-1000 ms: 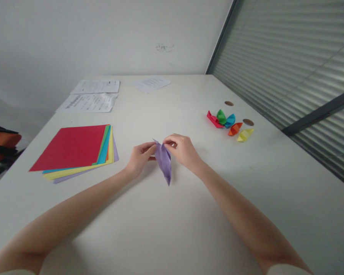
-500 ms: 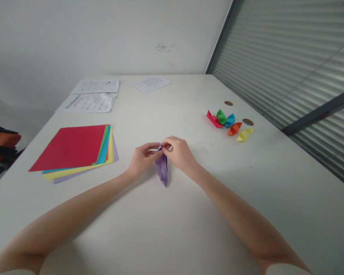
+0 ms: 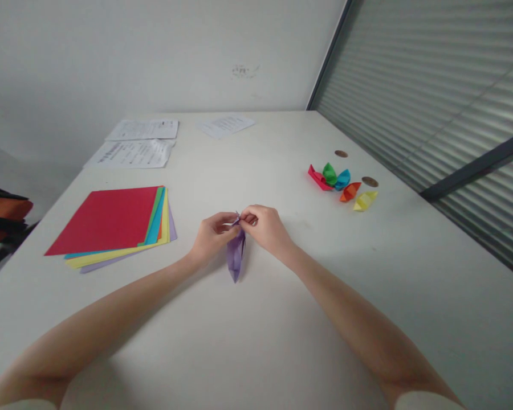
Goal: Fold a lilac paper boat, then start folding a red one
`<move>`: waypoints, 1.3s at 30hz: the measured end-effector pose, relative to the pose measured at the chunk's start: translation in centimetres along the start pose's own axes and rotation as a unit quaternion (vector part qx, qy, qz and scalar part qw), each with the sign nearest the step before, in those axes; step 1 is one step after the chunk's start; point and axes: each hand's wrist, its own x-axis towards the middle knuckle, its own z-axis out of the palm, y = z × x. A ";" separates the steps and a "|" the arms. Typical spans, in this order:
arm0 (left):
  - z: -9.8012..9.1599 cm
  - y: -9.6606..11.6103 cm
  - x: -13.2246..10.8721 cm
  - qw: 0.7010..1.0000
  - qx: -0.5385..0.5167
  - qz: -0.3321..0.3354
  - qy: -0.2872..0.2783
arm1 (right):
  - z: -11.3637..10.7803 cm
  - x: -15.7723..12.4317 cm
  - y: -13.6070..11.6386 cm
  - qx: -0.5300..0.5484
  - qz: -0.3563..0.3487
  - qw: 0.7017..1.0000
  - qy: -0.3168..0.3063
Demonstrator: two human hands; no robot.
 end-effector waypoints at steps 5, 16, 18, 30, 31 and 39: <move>-0.1 0.1 -0.1 0.999 0.033 0.011 0.004 | 0.4 -0.1 -0.1 0.031 0.025 0.999 -0.004; -0.3 -0.6 0.1 0.997 0.039 0.052 0.043 | 0.4 0.1 -0.4 0.115 0.063 0.991 -0.008; -0.4 -0.6 0.2 0.996 0.043 0.057 0.052 | 0.3 0.1 -0.5 0.125 0.068 0.990 -0.012; -0.3 -0.4 0.3 0.994 0.011 0.093 0.048 | -0.1 0.0 -0.4 0.132 0.061 0.989 -0.026; -0.4 -0.5 0.3 0.995 0.007 0.094 0.044 | -0.2 0.0 -0.6 0.131 0.062 0.989 -0.024; -0.6 -0.9 0.5 0.995 0.002 0.094 0.024 | -0.5 0.1 -0.8 0.103 0.073 0.992 -0.018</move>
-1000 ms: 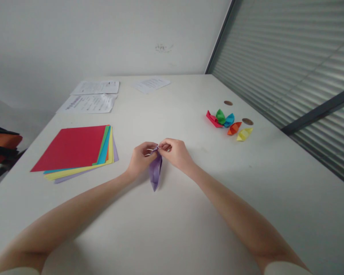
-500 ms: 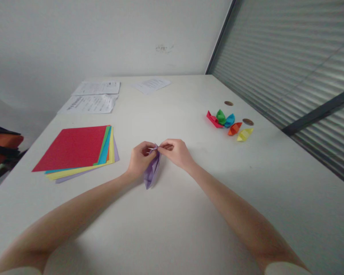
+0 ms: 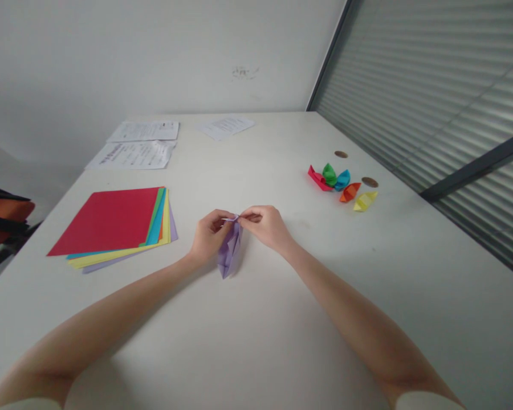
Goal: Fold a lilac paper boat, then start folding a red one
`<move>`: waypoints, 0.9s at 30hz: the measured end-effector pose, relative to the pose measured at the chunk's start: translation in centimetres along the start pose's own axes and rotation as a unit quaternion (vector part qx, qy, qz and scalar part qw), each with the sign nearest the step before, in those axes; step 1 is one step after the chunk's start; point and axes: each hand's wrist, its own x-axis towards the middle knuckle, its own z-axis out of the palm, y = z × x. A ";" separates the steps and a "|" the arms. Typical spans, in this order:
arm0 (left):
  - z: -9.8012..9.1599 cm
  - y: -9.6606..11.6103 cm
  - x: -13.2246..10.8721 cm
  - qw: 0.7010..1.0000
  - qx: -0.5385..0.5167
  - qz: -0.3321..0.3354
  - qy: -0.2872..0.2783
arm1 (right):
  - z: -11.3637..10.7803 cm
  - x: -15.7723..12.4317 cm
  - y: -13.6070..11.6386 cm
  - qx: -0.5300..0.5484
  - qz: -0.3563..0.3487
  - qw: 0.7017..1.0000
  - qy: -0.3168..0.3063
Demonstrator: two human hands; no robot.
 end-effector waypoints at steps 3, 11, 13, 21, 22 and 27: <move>0.0 0.4 -0.1 1.000 0.002 -0.006 -0.012 | -0.2 0.2 0.2 0.002 -0.001 1.000 -0.005; -0.1 0.6 0.2 0.999 0.021 -0.025 -0.009 | -0.2 0.4 0.5 0.000 0.001 1.000 -0.011; -0.1 0.3 0.3 0.999 0.008 -0.036 0.002 | -0.1 0.3 0.6 0.001 0.000 1.000 -0.013; -0.1 0.2 0.5 0.998 -0.030 -0.056 0.008 | 0.0 0.3 0.5 0.004 0.004 1.000 -0.012; -0.1 0.3 0.5 0.998 -0.022 -0.057 0.009 | 0.0 0.2 0.5 0.001 0.003 1.000 -0.010; -0.1 0.7 0.3 0.997 -0.004 -0.071 0.006 | 0.3 0.0 0.5 -0.033 -0.013 0.999 0.014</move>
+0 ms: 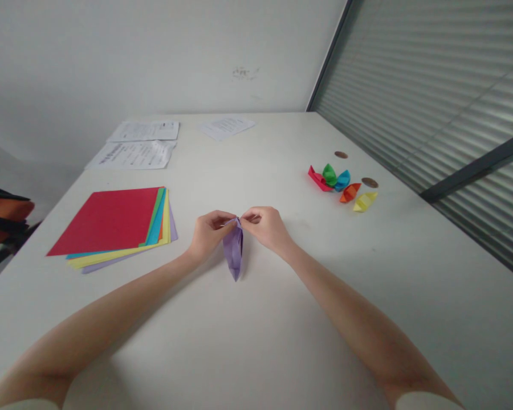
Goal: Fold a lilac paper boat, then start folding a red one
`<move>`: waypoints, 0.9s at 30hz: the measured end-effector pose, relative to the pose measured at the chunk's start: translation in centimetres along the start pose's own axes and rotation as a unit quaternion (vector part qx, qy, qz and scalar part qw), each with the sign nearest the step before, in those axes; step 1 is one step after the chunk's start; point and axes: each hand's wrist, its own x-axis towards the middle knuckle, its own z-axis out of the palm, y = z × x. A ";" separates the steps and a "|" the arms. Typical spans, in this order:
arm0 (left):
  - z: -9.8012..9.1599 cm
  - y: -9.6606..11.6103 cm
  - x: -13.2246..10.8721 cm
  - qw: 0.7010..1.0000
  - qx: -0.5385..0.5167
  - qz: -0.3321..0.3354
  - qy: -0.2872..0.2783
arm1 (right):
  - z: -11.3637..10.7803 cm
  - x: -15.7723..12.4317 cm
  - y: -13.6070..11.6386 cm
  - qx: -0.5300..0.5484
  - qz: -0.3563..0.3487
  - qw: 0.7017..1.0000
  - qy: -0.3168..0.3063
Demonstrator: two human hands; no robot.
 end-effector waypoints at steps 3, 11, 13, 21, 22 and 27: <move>0.0 0.2 -0.1 1.000 -0.005 -0.007 -0.001 | 0.2 -0.1 0.0 -0.036 -0.020 0.999 0.014; 0.3 0.6 -0.2 0.999 0.018 0.013 0.023 | 0.4 -0.4 -0.7 -0.090 -0.057 0.994 0.011; 0.3 0.6 -0.3 0.999 0.024 0.020 0.031 | 0.4 -0.4 -0.8 -0.095 -0.070 0.993 0.006; 0.0 -0.2 -0.1 0.999 0.043 -0.004 0.023 | 0.4 -0.3 -0.3 -0.066 -0.107 0.992 -0.006; 0.0 -0.2 0.0 0.998 0.048 -0.005 0.027 | 0.4 -0.2 -0.2 -0.059 -0.103 0.993 -0.007; 0.1 0.0 0.0 0.998 0.040 -0.005 0.043 | 0.3 0.0 0.1 -0.043 -0.069 0.997 -0.011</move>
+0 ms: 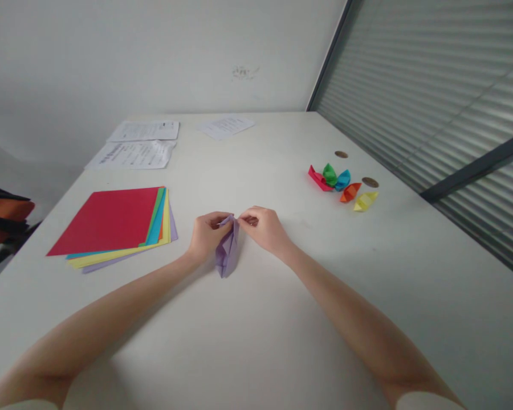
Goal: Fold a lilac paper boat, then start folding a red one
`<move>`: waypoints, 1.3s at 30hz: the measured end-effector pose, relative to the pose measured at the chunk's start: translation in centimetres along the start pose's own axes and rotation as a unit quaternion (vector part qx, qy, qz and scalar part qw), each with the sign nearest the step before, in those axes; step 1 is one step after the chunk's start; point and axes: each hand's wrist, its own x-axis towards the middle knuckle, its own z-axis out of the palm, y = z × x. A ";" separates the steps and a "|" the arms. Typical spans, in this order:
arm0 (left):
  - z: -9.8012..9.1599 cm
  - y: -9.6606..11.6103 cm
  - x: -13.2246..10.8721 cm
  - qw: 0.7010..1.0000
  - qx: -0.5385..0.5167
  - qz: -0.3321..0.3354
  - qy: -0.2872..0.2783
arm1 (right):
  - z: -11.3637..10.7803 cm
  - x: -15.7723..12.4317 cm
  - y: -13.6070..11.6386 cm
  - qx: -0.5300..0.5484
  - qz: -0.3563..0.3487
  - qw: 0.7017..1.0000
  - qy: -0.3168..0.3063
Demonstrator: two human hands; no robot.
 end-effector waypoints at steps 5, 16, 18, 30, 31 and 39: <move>0.1 0.2 -0.1 1.000 -0.012 -0.001 -0.007 | 0.0 0.0 0.0 0.019 -0.011 1.000 -0.014; 0.0 0.2 0.1 0.999 -0.023 0.005 0.030 | -0.3 -0.2 -0.9 0.058 0.016 0.997 -0.038; 0.0 0.3 0.1 0.998 -0.058 -0.024 0.033 | -0.7 -0.2 -0.9 0.063 0.021 0.996 -0.063; -0.2 0.1 0.5 0.981 -0.157 -0.106 0.044 | -2.6 -0.2 -0.1 -0.014 0.004 0.983 -0.184; -0.2 0.1 0.5 0.981 -0.156 -0.104 0.043 | -2.8 0.0 0.0 -0.020 0.010 0.985 -0.173; -0.5 0.5 0.4 0.995 -0.077 -0.046 -0.046 | -4.4 1.3 1.1 -0.020 0.003 0.995 -0.097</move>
